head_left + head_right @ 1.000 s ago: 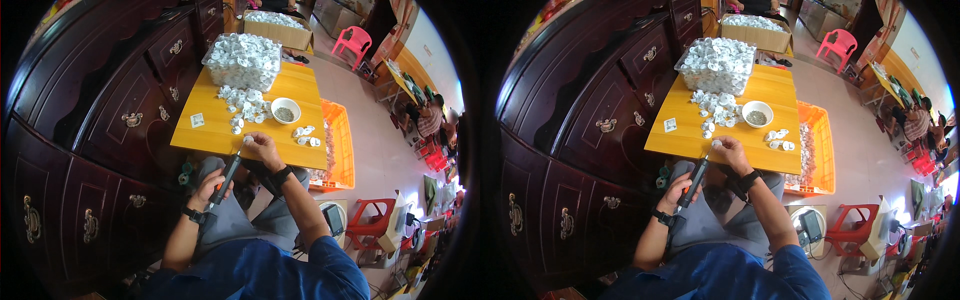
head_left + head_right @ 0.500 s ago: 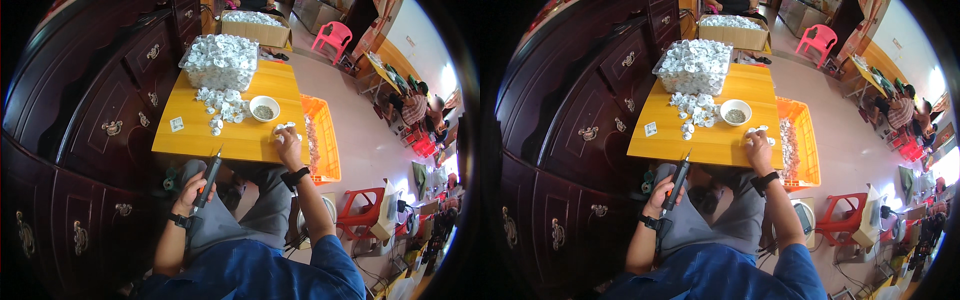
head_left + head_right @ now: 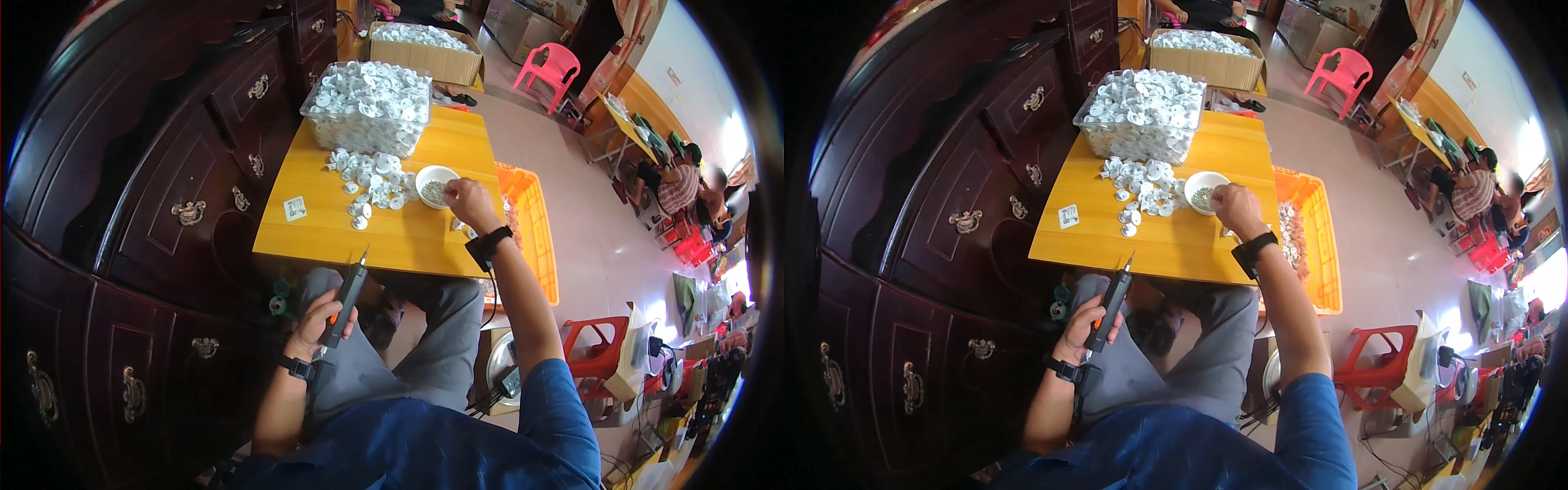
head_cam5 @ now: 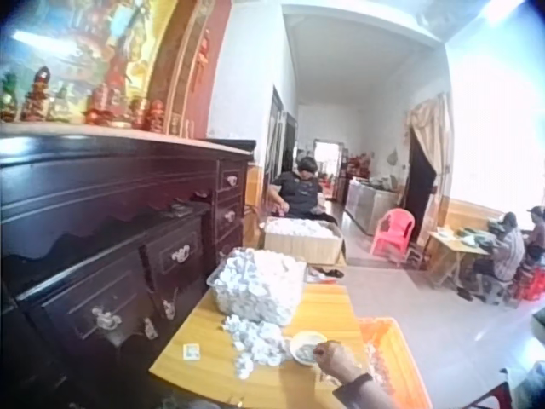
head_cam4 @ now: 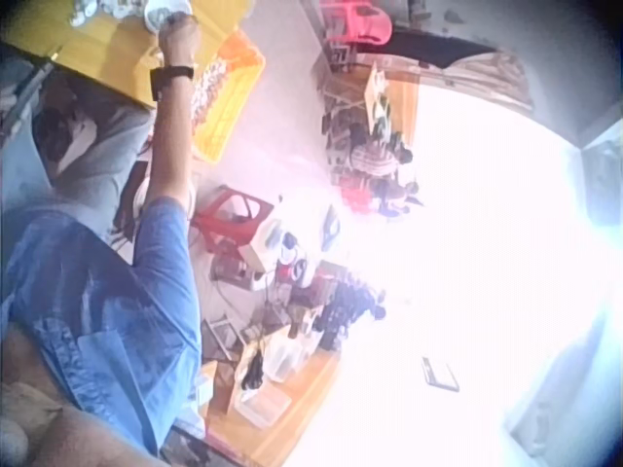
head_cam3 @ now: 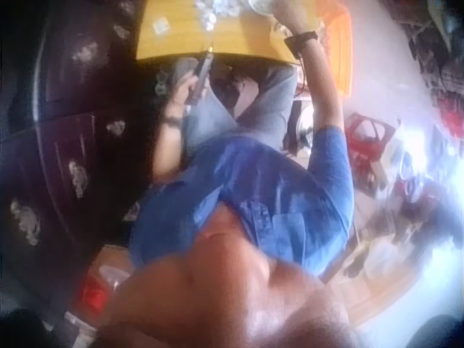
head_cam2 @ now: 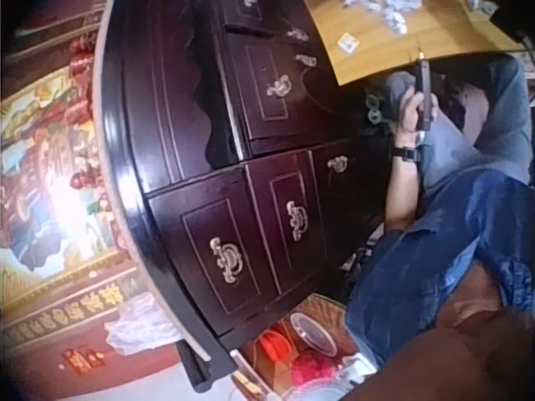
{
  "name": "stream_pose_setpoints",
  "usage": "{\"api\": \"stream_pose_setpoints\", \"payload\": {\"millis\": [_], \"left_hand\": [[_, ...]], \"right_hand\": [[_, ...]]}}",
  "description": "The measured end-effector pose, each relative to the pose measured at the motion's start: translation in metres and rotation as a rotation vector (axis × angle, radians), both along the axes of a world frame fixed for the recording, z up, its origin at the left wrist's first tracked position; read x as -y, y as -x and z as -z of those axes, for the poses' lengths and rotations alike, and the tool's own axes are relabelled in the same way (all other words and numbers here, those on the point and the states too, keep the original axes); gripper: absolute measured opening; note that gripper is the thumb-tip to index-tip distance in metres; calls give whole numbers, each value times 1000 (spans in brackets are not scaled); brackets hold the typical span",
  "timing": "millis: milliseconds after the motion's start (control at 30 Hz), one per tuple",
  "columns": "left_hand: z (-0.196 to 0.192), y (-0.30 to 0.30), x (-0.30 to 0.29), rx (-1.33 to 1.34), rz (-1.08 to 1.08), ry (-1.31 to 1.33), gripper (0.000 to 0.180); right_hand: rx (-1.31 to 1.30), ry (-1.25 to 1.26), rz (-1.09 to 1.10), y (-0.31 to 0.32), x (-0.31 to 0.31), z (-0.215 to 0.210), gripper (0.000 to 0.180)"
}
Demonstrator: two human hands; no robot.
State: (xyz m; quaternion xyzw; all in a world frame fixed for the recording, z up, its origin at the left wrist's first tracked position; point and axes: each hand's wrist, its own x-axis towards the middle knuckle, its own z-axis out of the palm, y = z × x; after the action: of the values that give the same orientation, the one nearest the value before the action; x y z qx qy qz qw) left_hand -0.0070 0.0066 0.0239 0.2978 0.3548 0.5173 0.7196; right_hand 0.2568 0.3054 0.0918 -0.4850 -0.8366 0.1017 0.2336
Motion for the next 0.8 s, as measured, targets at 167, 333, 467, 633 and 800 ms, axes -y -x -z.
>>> {"api": "stream_pose_setpoints", "payload": {"millis": [167, 333, 467, 633, 800], "left_hand": [[5, 2, 4, 23, -13, 9, 40], [0, 1, 5, 30, -26, 28, 37], [3, 2, 4, 39, -32, 33, 34], [6, 3, 2, 23, -19, 18, 34], [3, 3, 4, 2, -9, 21, 34]], "right_hand": [[397, 128, 22, 35, -21, 4, 22], [506, 108, 62, 48, -36, 13, 29], [537, 166, 33, 49, -36, 9, 30], [447, 187, 66, 47, -32, 10, 26], [326, 175, 33, 45, -32, 17, 21]]}}
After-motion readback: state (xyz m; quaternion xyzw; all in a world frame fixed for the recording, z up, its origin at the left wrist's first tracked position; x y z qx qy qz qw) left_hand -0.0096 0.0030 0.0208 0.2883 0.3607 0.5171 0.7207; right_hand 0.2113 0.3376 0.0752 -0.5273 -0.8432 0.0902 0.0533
